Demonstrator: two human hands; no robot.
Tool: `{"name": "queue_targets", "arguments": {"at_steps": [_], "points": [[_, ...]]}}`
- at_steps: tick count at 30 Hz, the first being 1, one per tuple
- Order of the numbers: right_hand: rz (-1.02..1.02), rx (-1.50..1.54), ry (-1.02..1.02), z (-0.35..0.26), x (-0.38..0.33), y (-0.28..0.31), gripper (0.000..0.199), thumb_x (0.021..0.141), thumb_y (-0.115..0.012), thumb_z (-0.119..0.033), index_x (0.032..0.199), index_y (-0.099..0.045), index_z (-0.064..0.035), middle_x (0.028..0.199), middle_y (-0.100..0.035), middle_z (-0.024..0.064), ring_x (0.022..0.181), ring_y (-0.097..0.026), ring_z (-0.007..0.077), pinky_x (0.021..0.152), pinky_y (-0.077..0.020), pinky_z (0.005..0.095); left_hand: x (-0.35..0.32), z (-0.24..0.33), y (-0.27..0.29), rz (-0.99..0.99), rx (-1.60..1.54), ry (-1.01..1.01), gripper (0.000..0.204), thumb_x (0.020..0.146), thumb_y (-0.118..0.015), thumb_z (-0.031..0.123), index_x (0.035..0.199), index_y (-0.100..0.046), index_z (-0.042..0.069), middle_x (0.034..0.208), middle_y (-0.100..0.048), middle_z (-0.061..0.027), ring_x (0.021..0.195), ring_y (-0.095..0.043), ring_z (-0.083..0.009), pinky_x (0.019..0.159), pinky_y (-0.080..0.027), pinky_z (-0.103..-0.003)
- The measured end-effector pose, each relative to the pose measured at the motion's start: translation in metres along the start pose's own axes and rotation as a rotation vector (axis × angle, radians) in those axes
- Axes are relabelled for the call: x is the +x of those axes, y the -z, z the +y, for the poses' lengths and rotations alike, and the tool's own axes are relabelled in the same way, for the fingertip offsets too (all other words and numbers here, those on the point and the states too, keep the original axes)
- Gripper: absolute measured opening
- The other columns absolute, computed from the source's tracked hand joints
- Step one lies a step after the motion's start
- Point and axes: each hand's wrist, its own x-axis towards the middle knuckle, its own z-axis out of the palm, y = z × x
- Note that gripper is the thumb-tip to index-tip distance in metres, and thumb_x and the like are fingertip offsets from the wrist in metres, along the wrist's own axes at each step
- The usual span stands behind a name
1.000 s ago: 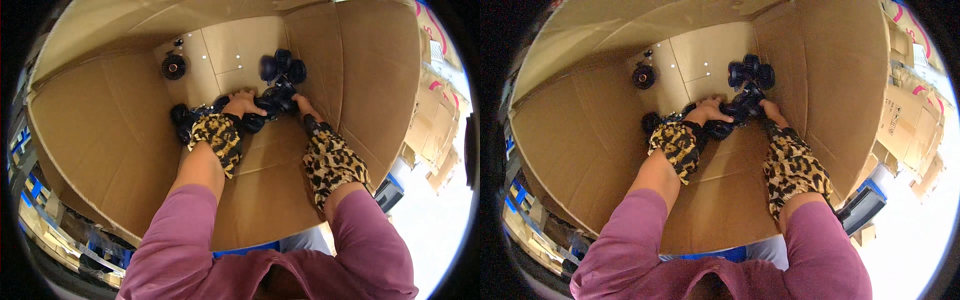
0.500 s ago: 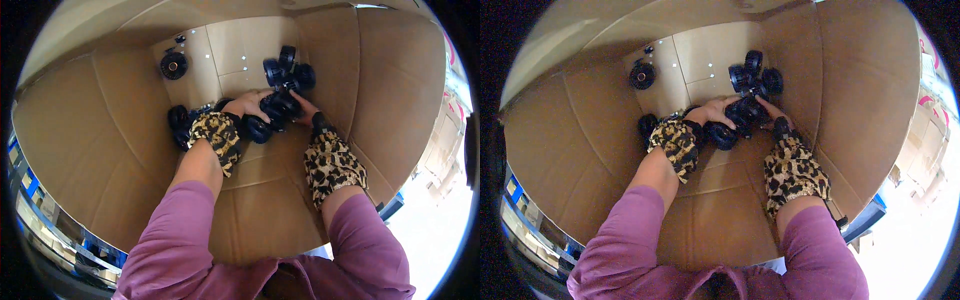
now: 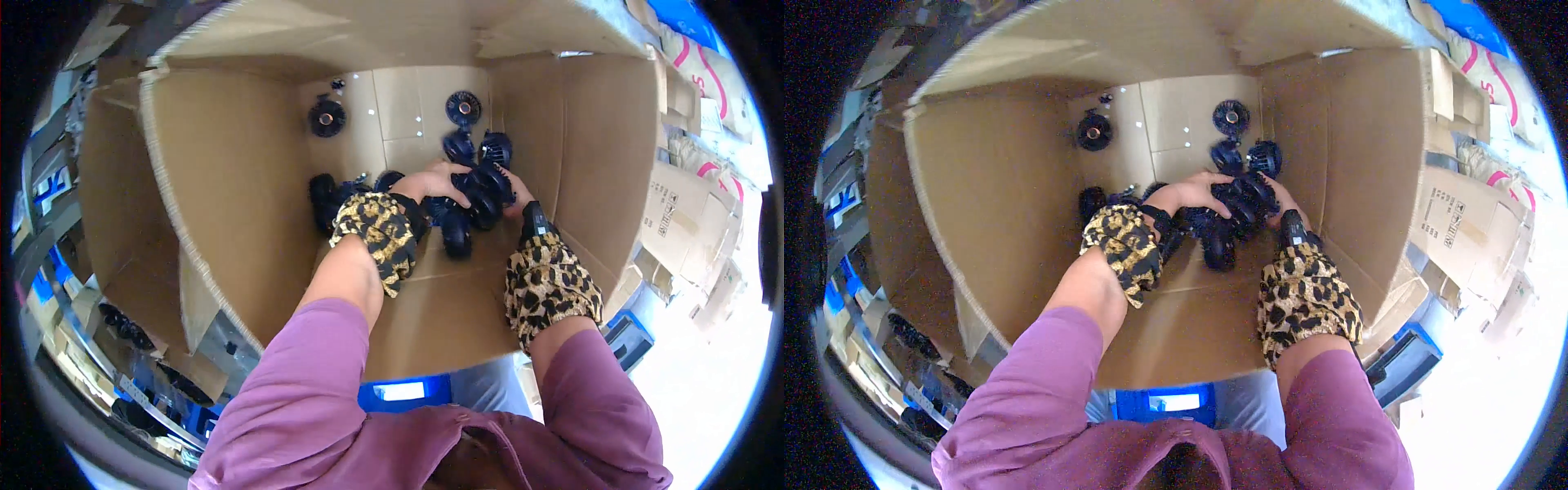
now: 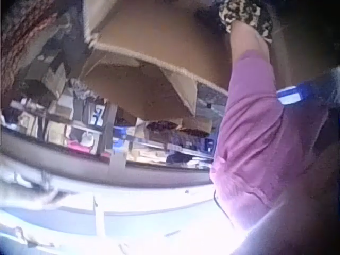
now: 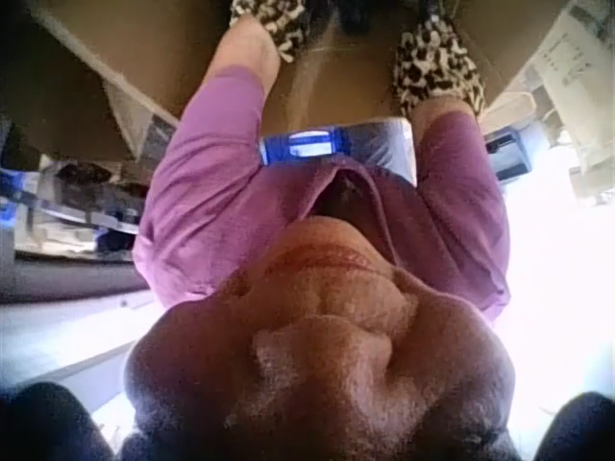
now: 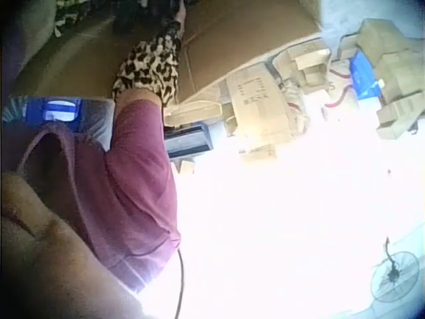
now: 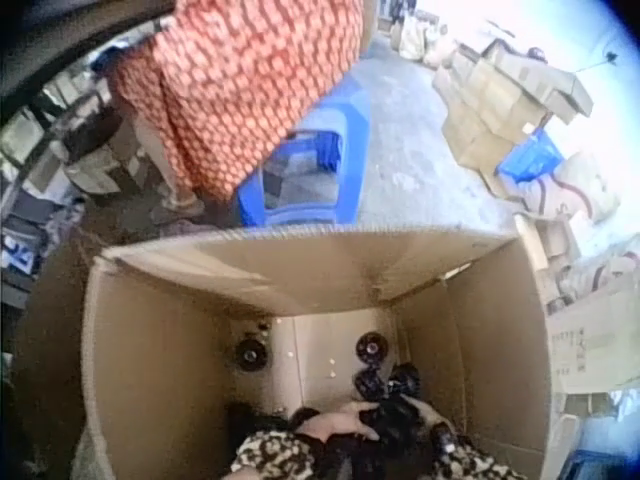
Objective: Assemble small portable fans by installing motors, blades, batteries, and covers.
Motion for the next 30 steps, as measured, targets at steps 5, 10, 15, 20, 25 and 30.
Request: {"name": "queue_targets", "arguments": {"at_steps": [5,10,15,20,25,30], "points": [[-0.085,-0.467,0.487,0.01,-0.007,0.034,0.031,0.084,-0.062,-0.021,0.111,-0.061,-0.0055,0.103,-0.067,0.0097,0.095,-0.063,0.0245,0.088,-0.0487,0.0366,-0.003,0.014,0.006,-0.132,-0.237,-0.02,0.093,0.055,-0.084,0.038,0.134,-0.046,0.01,0.124,-0.055,-0.0178,0.111,-0.054,-0.0292,0.096,-0.043,-0.035],[-0.103,0.204,0.052,-0.017,0.003,0.032,0.08,0.06,-0.079,0.003,0.131,-0.041,-0.0045,0.122,-0.056,0.0111,0.11,-0.056,0.0207,0.097,-0.0422,0.0332,0.019,0.01,0.002,-0.014,-0.113,-0.064,0.091,0.052,-0.084,0.042,0.13,-0.05,0.012,0.131,-0.05,-0.0172,0.12,-0.048,-0.0303,0.103,-0.037,-0.036],[0.11,-1.079,0.984,-0.07,0.038,0.134,0.071,0.067,-0.076,-0.003,0.129,-0.042,-0.0058,0.118,-0.056,0.0112,0.109,-0.055,0.0208,0.095,-0.0408,0.0311,0.04,0.027,-0.003,0.124,-0.197,-0.241,0.088,0.049,-0.085,0.041,0.125,-0.055,0.009,0.12,-0.056,-0.0217,0.114,-0.053,-0.0316,0.1,-0.039,-0.037],[0.221,-1.696,1.42,-0.042,-0.028,-0.013,0.055,0.073,-0.066,0.004,0.124,-0.045,-0.005,0.121,-0.052,0.014,0.114,-0.049,0.0245,0.101,-0.0343,0.0328,0.02,-0.012,0.023,0.344,-0.194,-0.376,0.085,0.052,-0.085,0.037,0.124,-0.054,0.003,0.112,-0.062,-0.0178,0.105,-0.059,-0.0274,0.094,-0.044,-0.035],[-0.095,-0.375,0.584,-0.075,-0.068,-0.086,0.038,0.085,-0.046,-0.027,0.111,-0.057,-0.001,0.103,-0.064,0.0137,0.093,-0.063,0.0268,0.085,-0.051,0.0387,-0.05,0.051,0.062,0.582,-0.063,-0.432,0.09,0.048,-0.085,0.044,0.124,-0.055,0.007,0.108,-0.061,-0.0224,0.102,-0.059,-0.0339,0.091,-0.045,-0.036],[-0.21,-0.638,0.679,-0.024,-0.156,-0.221,0.034,0.084,-0.05,-0.026,0.107,-0.058,-0.0031,0.098,-0.065,0.01,0.087,-0.064,0.0249,0.08,-0.0515,0.0376,-0.224,0.109,0.078,0.876,-0.032,-0.247,0.093,0.045,-0.086,0.045,0.126,-0.055,0.011,0.108,-0.054,-0.0233,0.105,-0.05,-0.0357,0.093,-0.041,-0.036]]}}
